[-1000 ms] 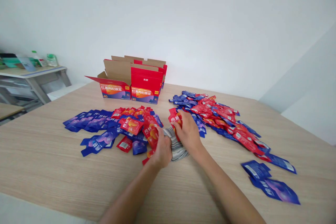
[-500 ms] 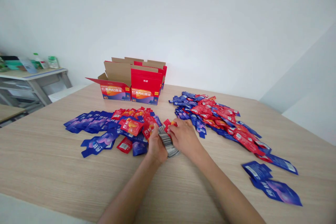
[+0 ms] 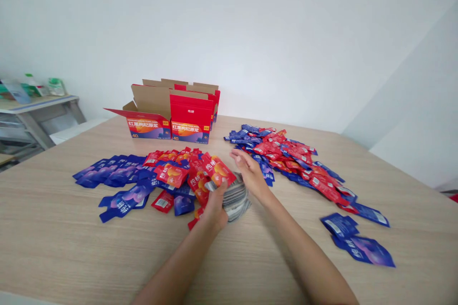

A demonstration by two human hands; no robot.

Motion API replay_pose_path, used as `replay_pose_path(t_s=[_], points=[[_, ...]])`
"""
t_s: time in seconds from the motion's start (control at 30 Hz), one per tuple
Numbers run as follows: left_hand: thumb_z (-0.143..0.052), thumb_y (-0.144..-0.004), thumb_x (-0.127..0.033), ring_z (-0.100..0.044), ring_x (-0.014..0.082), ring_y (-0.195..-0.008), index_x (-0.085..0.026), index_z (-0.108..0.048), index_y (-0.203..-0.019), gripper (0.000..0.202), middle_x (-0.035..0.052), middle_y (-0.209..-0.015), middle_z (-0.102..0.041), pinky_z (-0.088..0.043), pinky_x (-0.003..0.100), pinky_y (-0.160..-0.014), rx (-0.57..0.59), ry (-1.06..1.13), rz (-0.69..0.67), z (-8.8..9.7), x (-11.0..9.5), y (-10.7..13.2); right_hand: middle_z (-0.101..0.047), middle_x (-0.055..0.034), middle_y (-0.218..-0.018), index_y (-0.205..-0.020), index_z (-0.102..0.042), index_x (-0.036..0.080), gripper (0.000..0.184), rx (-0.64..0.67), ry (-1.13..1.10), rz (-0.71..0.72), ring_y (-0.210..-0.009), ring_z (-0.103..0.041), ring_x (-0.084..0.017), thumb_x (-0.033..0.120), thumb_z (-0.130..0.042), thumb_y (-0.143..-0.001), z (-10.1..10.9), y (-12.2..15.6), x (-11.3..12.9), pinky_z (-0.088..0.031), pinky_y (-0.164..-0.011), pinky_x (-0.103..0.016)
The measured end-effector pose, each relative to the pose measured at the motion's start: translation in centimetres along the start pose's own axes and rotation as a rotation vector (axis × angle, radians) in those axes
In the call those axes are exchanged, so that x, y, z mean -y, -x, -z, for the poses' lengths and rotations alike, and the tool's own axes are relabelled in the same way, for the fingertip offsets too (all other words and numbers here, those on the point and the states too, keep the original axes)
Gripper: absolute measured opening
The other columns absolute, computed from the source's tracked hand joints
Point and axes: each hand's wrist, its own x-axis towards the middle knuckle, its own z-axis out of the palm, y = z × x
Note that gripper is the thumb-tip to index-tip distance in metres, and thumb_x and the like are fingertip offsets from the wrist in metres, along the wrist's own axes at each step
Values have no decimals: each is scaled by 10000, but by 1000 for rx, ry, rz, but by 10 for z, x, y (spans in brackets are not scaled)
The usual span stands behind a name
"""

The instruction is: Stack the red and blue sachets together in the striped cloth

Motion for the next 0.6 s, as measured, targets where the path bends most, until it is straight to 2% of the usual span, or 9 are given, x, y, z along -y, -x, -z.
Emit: replay_pose_path(t_s=[0.07, 0.13, 0.2, 0.27, 0.37, 0.5, 0.6], points=[[-702, -842, -221, -750, 307, -973, -151, -650, -1221, 390, 137, -1051, -777, -586, 523, -919, -103, 20, -1, -4, -19, -4, -660, -100, -1342, -1354, -591, 241, 507, -29, 270, -65, -1191, -651, -236, 576, -439, -1004, 19, -9, -11, -508, -1015, -393], [-633, -900, -243, -755, 302, -953, -126, -655, -1199, 322, 149, -1016, -780, -596, 523, -894, -177, 58, 10, -7, -38, -5, -637, -129, -1364, -1348, -601, 210, 451, -45, 458, -158, -1202, -638, -257, 472, -496, -996, 46, -16, -28, -487, -1037, -410], [-592, -940, -302, -757, 298, -940, -134, -663, -1178, 299, 145, -994, -782, -602, 527, -871, -195, 97, -52, -7, -53, -7, -623, -189, -1360, -1376, -586, 157, 441, -67, 601, -272, -1254, -596, -308, 331, -526, -975, 73, -17, -47, -444, -1072, -459], [-572, -952, -432, -757, 302, -938, -137, -678, -1139, 365, 152, -981, -781, -600, 540, -864, -173, 126, -119, -6, -61, -7, -642, -241, -1300, -1435, -533, 118, 496, -76, 739, -405, -1239, -596, -355, 218, -520, -949, 95, -13, -67, -439, -1047, -512], [-573, -920, -559, -751, 318, -953, -138, -695, -1100, 473, 159, -967, -779, -583, 569, -886, -110, 141, -152, -5, -58, -4, -691, -245, -1194, -1495, -461, 90, 584, -38, 883, -557, -1147, -654, -344, 132, -513, -915, 113, -3, -93, -486, -968, -457], [-631, -912, -435, -736, 329, -1013, -125, -706, -1075, 358, 158, -947, -782, -544, 587, -956, -23, 104, -49, -8, -39, 7, -682, -206, -1229, -1518, -445, 158, 579, -13, 1007, -607, -1141, -661, -297, 172, -506, -943, 113, 5, -115, -498, -919, -364], [-648, -900, -357, -730, 332, -1034, -112, -715, -1037, 288, 153, -940, -786, -518, 580, -1002, 24, 49, 56, -10, -22, 15, -665, -213, -1235, -1429, -566, 175, 466, -37, 1070, -582, -1146, -648, -305, 232, -502, -971, 108, 6, -122, -490, -908, -366]])
